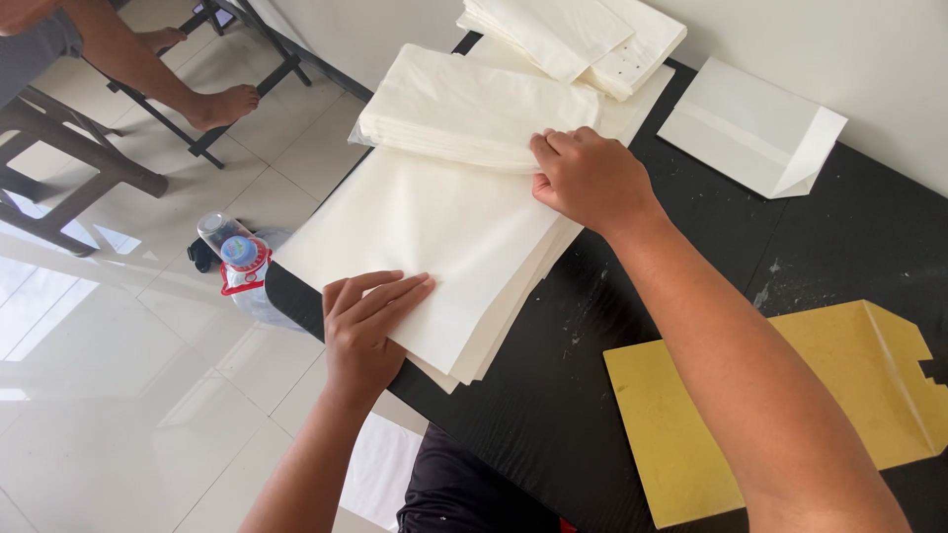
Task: The person applies glue to the edges of a folded white paper box using a brush, then folds and presses the flaps to seal the box. They place the finished box aside and begin folding a new sheet of white paper over a yellow template.
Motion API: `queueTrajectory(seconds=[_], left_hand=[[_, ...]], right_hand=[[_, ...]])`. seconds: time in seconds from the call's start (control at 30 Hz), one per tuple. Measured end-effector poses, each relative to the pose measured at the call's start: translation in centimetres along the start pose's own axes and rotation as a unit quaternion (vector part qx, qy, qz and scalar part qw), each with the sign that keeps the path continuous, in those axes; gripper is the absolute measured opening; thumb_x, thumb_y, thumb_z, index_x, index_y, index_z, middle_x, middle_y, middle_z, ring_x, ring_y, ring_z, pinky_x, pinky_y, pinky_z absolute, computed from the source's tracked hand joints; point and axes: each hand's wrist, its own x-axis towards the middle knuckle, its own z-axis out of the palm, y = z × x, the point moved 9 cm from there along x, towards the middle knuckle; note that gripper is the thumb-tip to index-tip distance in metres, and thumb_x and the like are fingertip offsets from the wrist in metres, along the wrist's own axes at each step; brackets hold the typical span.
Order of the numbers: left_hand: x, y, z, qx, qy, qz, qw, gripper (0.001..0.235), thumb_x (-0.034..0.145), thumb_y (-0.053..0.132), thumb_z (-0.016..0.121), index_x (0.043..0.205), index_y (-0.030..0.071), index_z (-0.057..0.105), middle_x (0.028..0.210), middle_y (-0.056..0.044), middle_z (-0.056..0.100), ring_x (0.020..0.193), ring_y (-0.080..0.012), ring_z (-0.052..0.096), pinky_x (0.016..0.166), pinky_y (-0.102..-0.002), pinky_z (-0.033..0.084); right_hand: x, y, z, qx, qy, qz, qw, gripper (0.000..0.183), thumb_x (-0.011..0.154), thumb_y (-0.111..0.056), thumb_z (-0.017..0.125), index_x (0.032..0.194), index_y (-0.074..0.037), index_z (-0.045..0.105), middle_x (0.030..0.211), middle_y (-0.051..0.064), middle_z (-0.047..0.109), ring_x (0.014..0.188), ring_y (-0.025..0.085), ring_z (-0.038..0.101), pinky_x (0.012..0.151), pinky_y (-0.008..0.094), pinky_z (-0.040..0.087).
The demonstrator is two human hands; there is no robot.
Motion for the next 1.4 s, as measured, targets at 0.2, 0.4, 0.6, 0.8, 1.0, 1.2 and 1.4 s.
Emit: queueTrajectory(seconds=[0.2, 0.4, 0.6, 0.8, 1.0, 1.2, 1.4], left_hand=[[-0.9, 0.7, -2.0, 0.020, 0.118, 0.053, 0.991, 0.028, 0.088, 0.001, 0.074, 0.104, 0.022, 0.084, 0.101, 0.005, 0.080, 0.098, -0.0179, 0.067, 0.091, -0.035, 0.039], [-5.0, -1.0, -3.8, 0.023, 0.252, 0.134, 0.958, 0.009, 0.091, 0.014, 0.078, 0.096, 0.012, 0.085, 0.092, -0.005, 0.081, 0.086, -0.0215, 0.062, 0.081, -0.033, 0.044], [-6.1, 1.8, -6.4, 0.084, 0.295, 0.173, 0.936, 0.015, 0.096, 0.020, 0.074, 0.085, 0.013, 0.083, 0.079, -0.001, 0.077, 0.083, -0.0222, 0.055, 0.080, -0.036, 0.043], [-2.3, 5.8, -10.5, 0.127, 0.324, 0.174, 0.921, 0.030, 0.104, 0.020, 0.050, 0.084, 0.009, 0.070, 0.076, -0.002, 0.070, 0.075, -0.0214, 0.049, 0.072, -0.034, 0.038], [-2.3, 7.2, -13.2, 0.121, 0.302, 0.173, 0.930, 0.020, 0.101, -0.004, 0.057, 0.086, 0.000, 0.071, 0.083, -0.012, 0.071, 0.079, -0.0290, 0.051, 0.071, -0.040, 0.039], [-4.0, 7.7, -17.2, 0.129, 0.339, 0.261, 0.895, 0.021, 0.107, 0.009, 0.058, 0.089, -0.001, 0.063, 0.071, -0.011, 0.059, 0.066, -0.0286, 0.045, 0.060, -0.042, 0.034], [-3.1, 6.9, -18.5, 0.047, 0.354, 0.209, 0.910, 0.041, 0.102, 0.026, 0.067, 0.092, -0.012, 0.060, 0.075, -0.024, 0.056, 0.063, -0.0391, 0.048, 0.061, -0.051, 0.037]], right_hand=[[-0.2, 0.4, -1.3, 0.031, 0.045, 0.002, 0.998, 0.030, 0.091, -0.021, 0.074, 0.117, -0.006, 0.076, 0.105, 0.017, 0.077, 0.093, 0.029, 0.077, 0.084, 0.033, 0.063], [-0.5, 0.3, -1.4, 0.053, 0.037, 0.009, 0.998, 0.028, 0.093, -0.021, 0.073, 0.117, -0.006, 0.077, 0.107, 0.017, 0.077, 0.096, 0.026, 0.077, 0.092, 0.032, 0.059], [-1.3, 0.9, -0.9, 0.155, -0.083, 0.156, 0.972, 0.040, 0.095, -0.025, 0.072, 0.134, -0.016, 0.071, 0.130, 0.011, 0.070, 0.124, 0.029, 0.064, 0.099, 0.039, 0.055], [-2.8, -6.5, -11.2, 0.455, 0.160, -0.087, 0.871, 0.101, 0.074, -0.081, 0.060, 0.137, -0.002, 0.059, 0.136, 0.012, 0.063, 0.128, 0.035, 0.062, 0.112, 0.048, 0.047], [-5.1, -10.4, -10.4, 0.273, 0.230, -0.098, 0.929, 0.053, 0.068, 0.008, 0.051, 0.113, -0.008, 0.074, 0.106, 0.005, 0.072, 0.100, 0.029, 0.067, 0.084, 0.042, 0.051], [-8.0, -4.6, -12.6, 0.277, 0.274, 0.035, 0.920, 0.029, 0.094, -0.002, 0.048, 0.100, -0.004, 0.077, 0.092, 0.009, 0.074, 0.087, 0.028, 0.069, 0.076, 0.039, 0.048], [-12.3, -0.1, -16.6, 0.432, 0.331, 0.167, 0.822, 0.008, 0.094, -0.002, 0.078, 0.096, 0.004, 0.073, 0.093, 0.017, 0.067, 0.086, 0.027, 0.066, 0.077, 0.033, 0.055]])
